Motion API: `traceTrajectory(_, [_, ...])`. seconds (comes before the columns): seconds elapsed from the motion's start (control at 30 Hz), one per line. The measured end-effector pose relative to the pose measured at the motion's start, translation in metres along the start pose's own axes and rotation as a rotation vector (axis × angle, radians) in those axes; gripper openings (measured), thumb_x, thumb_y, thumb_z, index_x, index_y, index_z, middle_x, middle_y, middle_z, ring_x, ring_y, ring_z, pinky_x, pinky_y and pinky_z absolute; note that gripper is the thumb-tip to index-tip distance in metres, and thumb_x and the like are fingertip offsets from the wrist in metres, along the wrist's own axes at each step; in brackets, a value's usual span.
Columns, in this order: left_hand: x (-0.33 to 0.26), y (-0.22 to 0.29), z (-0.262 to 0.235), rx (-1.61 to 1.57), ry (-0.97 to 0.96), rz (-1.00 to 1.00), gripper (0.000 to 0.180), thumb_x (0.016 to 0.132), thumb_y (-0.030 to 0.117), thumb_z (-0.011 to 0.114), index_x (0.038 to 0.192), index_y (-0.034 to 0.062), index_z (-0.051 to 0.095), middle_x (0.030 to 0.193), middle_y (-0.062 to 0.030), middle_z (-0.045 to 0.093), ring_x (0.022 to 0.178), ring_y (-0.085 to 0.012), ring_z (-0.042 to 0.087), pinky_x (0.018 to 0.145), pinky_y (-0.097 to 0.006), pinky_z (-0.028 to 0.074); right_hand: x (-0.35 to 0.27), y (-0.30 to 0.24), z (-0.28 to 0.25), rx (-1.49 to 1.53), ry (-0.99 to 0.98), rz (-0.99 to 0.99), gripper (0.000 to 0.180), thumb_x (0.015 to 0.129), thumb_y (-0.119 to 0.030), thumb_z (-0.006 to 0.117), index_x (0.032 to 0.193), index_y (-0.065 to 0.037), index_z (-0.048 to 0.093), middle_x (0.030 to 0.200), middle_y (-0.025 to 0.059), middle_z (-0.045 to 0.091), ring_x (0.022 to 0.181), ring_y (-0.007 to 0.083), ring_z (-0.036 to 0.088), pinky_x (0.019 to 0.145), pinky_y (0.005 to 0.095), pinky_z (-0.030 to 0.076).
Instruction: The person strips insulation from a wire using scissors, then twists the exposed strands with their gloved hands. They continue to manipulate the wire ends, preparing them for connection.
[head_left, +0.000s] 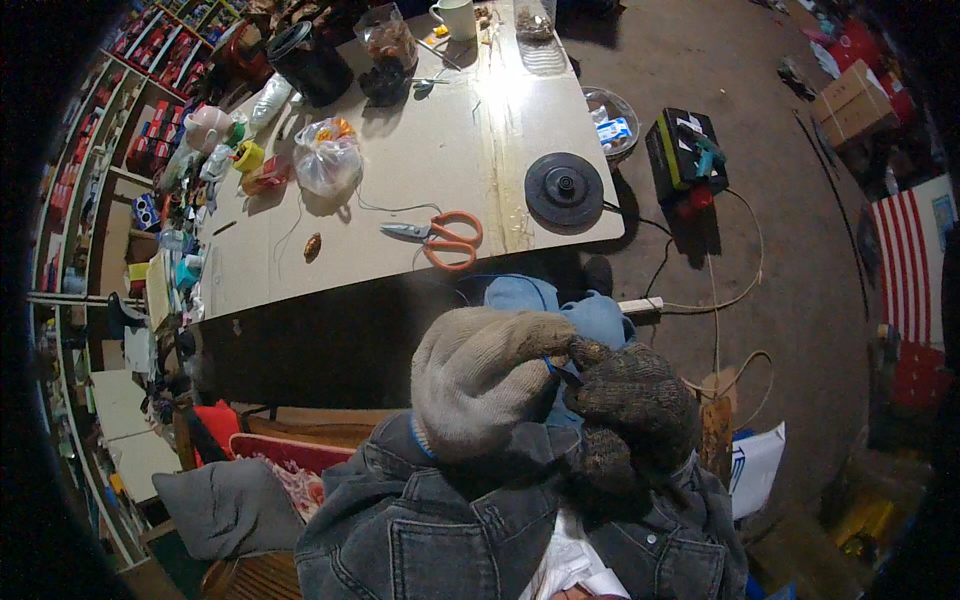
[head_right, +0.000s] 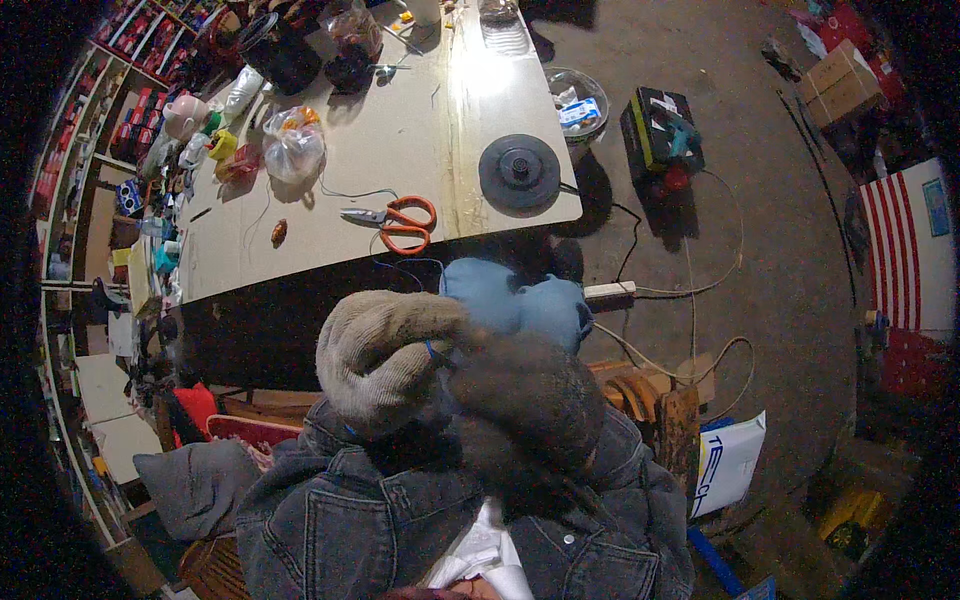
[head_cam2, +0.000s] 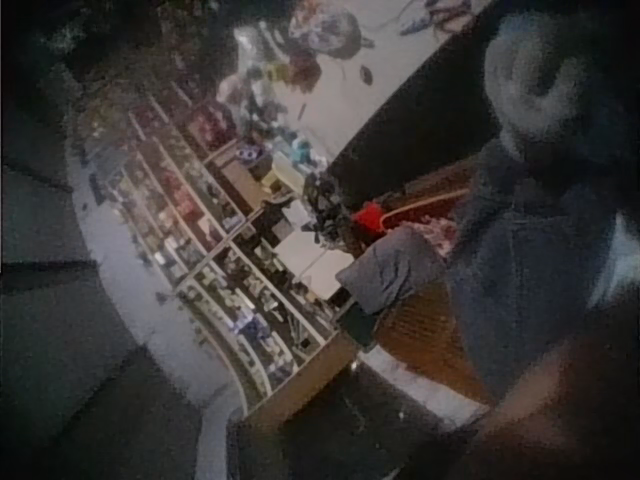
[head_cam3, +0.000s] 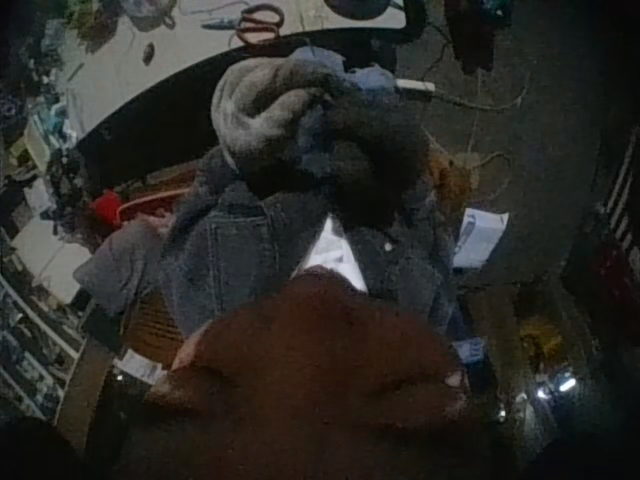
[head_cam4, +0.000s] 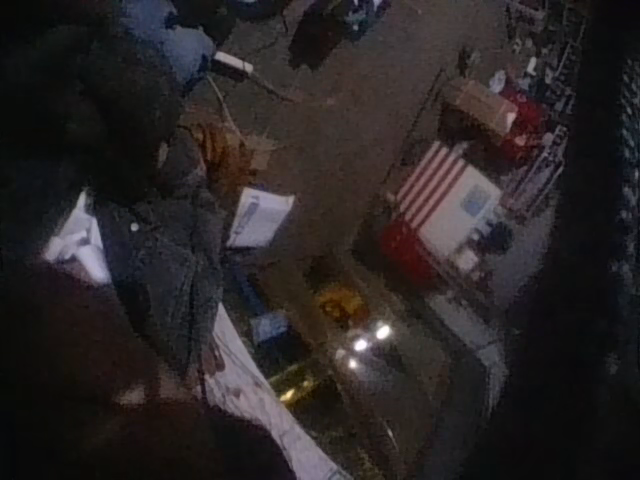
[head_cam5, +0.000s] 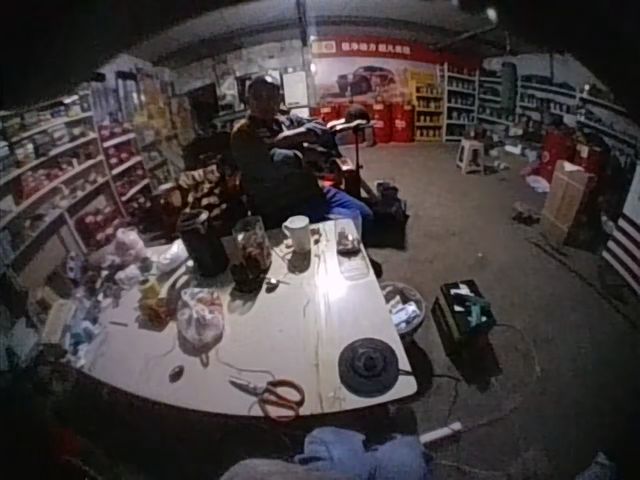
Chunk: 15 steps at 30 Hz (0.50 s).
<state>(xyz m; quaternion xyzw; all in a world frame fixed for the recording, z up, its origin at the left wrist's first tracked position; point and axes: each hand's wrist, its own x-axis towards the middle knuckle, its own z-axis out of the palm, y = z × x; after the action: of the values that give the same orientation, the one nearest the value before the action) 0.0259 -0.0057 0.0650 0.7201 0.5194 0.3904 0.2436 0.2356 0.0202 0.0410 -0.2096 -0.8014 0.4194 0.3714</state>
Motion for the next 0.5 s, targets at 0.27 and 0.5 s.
traceTrajectory(0.27, [-0.0062,-0.0066,0.0059,0.079,0.064,0.105,0.026,0.086,0.027,0.067,0.103,0.0087,0.072,0.103,-0.0109,0.073,0.094,-0.0309,0.068,0.086,-0.043,0.052,-0.0023,-0.0022,-0.0011,-0.123,-0.056,0.019,0.037,0.068,-0.02,0.079,0.104,-0.013,0.072,0.104,0.0125,0.071,0.095,0.0373,0.067,0.083,0.0473,0.053])
traceTrajectory(0.5, [-0.009,-0.0087,0.0022,0.226,0.04,0.263,0.025,0.088,0.014,0.069,0.113,0.0108,0.067,0.113,-0.0113,0.069,0.099,-0.0305,0.067,0.086,-0.046,0.055,-0.0014,-0.0095,-0.006,-0.176,-0.059,0.06,0.04,0.071,-0.022,0.078,0.109,-0.012,0.071,0.111,0.018,0.069,0.099,0.0393,0.067,0.083,0.0484,0.054])
